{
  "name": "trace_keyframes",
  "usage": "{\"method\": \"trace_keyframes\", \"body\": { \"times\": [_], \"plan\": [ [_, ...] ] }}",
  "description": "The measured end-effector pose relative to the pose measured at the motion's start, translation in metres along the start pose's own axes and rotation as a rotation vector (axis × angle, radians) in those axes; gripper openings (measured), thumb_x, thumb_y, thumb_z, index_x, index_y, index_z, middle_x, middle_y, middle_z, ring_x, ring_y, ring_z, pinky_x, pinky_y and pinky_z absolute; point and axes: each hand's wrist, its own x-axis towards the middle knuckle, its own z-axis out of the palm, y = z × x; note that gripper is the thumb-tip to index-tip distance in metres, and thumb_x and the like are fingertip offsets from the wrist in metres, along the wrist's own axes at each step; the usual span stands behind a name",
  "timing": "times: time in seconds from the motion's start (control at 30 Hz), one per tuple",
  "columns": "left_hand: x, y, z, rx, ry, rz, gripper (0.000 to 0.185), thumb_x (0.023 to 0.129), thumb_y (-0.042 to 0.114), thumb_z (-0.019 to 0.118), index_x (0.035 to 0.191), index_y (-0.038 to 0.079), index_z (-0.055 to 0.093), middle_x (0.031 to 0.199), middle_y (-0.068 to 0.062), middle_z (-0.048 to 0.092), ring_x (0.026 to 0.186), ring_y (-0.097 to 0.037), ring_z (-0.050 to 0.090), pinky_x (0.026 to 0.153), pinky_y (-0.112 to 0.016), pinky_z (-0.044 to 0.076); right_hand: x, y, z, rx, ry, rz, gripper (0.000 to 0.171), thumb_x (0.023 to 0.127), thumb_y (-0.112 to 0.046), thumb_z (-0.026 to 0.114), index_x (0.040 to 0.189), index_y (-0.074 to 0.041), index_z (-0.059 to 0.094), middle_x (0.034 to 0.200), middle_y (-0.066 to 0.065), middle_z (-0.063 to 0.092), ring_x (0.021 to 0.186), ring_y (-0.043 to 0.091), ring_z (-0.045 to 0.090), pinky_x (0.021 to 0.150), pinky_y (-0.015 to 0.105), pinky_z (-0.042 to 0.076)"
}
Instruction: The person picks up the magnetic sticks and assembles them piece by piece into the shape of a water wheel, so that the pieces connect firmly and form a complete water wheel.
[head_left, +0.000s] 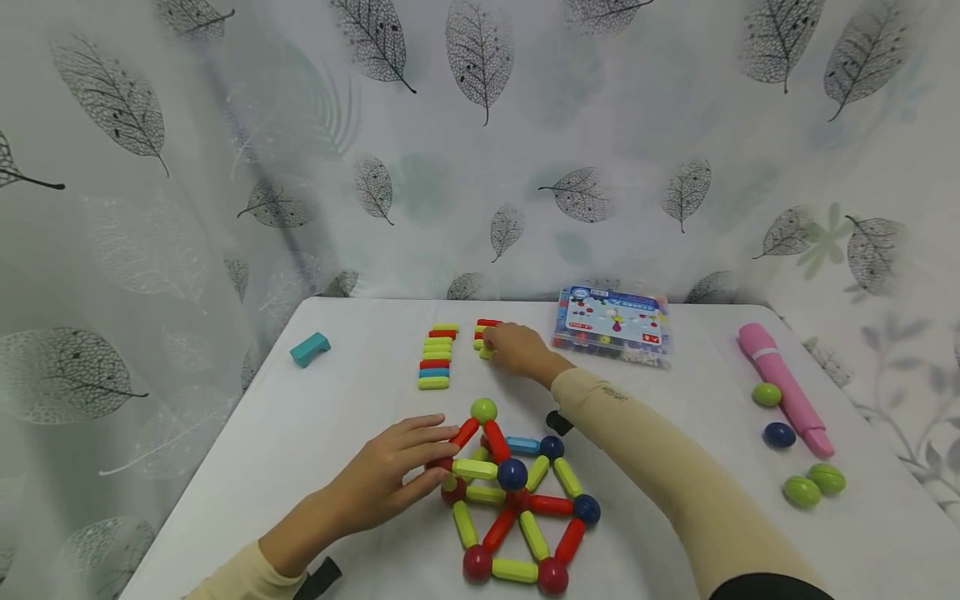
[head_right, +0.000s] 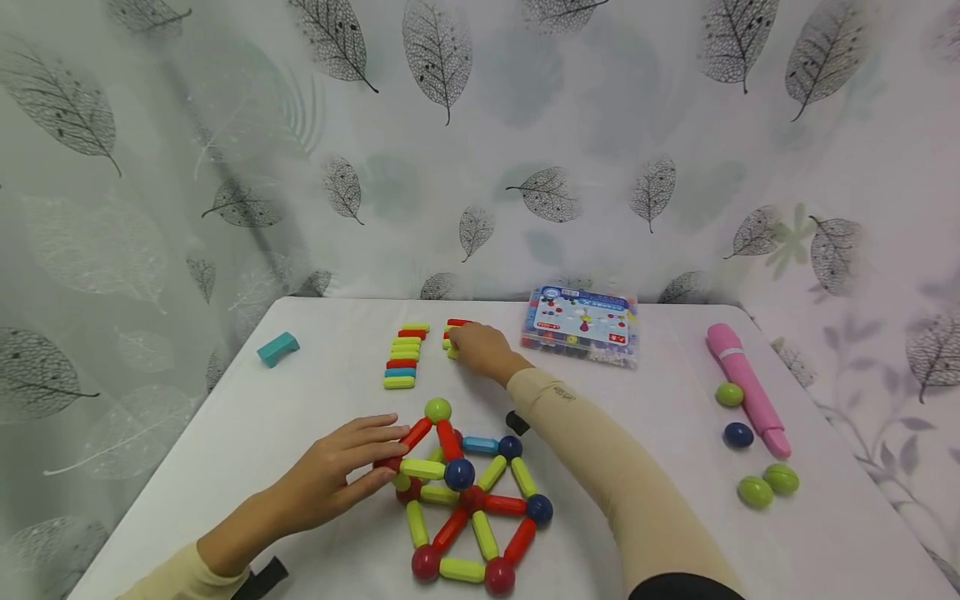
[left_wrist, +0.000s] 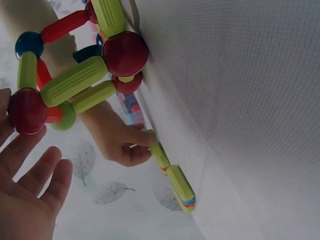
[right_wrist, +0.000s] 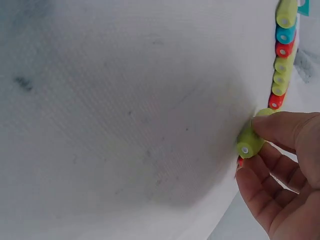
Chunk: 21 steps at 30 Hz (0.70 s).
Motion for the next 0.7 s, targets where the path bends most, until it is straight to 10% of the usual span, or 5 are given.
{"method": "trace_keyframes", "body": {
  "times": [0.7],
  "plan": [
    [0.002, 0.0, 0.0, -0.044, -0.011, -0.016, 0.043, 0.088, 0.018, 0.081, 0.13, 0.014, 0.071, 0.139, 0.003, 0.065, 0.134, -0.023, 0.055, 0.098, -0.043, 0.055, -0.128, 0.062, -0.031, 0.747, -0.123, -0.053, 0.046, 0.097, -0.025, 0.067, 0.141, -0.012, 0.06, 0.117, 0.007, 0.063, 0.105, 0.025, 0.061, 0.089, 0.036, 0.057]
  ]
}}
